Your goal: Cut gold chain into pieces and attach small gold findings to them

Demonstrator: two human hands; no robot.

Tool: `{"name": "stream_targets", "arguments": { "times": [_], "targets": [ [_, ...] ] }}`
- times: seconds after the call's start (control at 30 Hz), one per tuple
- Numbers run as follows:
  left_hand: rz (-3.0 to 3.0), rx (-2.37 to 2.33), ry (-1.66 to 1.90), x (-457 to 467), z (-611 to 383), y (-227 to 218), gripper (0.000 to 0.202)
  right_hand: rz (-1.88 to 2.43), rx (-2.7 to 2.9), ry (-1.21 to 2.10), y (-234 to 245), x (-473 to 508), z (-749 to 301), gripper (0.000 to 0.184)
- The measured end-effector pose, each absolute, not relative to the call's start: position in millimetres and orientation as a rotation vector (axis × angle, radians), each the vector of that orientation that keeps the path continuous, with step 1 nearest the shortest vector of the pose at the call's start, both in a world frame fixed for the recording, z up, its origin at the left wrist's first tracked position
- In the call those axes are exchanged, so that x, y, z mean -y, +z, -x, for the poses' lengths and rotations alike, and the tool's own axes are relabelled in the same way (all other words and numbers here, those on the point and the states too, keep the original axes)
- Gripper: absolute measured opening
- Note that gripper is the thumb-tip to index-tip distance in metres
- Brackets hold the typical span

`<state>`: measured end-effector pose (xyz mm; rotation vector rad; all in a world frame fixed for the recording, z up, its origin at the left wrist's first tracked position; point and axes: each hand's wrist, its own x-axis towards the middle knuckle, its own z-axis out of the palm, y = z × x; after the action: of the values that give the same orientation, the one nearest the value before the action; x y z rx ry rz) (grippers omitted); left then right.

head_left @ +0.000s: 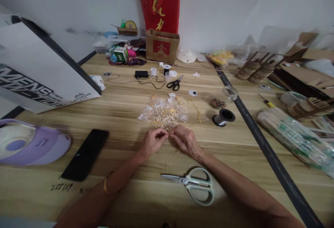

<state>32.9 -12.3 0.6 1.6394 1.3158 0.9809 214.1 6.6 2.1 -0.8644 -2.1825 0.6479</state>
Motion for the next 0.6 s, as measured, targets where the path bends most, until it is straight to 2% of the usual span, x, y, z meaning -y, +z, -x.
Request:
{"name": "stream_targets", "arguments": {
  "times": [0.13, 0.27, 0.6],
  "targets": [
    [-1.725, -1.307, 0.907, 14, -35, 0, 0.009, 0.891, 1.968, 0.74, -3, -12, -216, 0.014],
    [-2.036, -1.198, 0.658, 22, -42, 6, 0.007, 0.951, 1.775, 0.814, -11, -18, -219, 0.014],
    [-2.424, -1.102, 0.218, 36, -51, 22, 0.011, 0.963, 1.781, 0.798, -13, -20, -221, 0.014]
  ]
}}
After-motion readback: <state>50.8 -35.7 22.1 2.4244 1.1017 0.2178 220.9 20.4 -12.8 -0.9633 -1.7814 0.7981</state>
